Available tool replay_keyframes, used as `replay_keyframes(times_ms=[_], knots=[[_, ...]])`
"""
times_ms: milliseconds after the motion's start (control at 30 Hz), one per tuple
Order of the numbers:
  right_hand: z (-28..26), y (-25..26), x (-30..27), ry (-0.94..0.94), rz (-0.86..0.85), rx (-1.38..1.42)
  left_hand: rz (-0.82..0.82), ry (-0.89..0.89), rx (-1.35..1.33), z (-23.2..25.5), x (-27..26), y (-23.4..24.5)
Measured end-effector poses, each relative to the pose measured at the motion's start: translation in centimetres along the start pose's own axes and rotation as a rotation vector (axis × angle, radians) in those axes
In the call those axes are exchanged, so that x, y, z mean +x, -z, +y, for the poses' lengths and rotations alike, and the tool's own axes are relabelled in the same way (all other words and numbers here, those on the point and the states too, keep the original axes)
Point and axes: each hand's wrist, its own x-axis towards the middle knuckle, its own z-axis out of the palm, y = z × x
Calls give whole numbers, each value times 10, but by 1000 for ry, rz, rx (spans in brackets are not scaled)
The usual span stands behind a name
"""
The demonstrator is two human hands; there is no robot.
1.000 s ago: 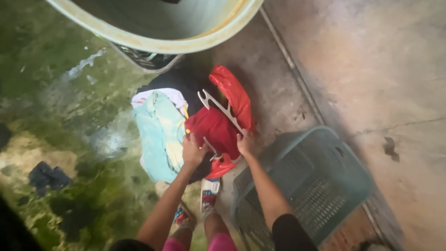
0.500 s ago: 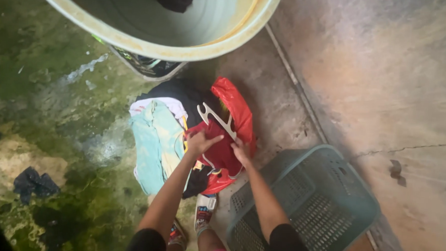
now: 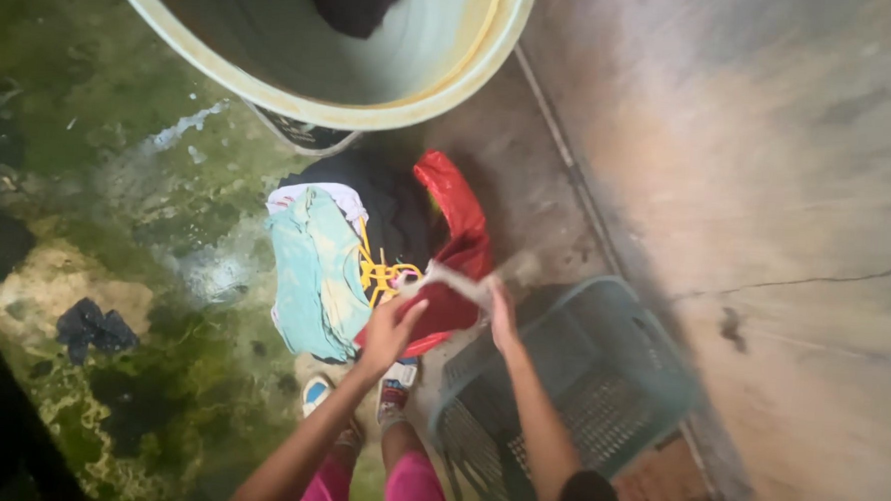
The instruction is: Hanging various items of clothing on a clothesline using plastic hangers.
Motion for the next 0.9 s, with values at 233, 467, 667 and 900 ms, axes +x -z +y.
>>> replay_keyframes(times_ms=[233,467,667,900], knots=[[-260,-65,-166,238,-180,-316,29,302,-210,124,-107,35],[-417,-133,-253,134,-809,-671,518,-101,-476,236,-193,83],[-525,-246,-350,800,-791,-903,760,-107,-182,292,-303,154],[-585,-319,-472,1507,-1140,-691,1187,-359,228,238,-442,182]])
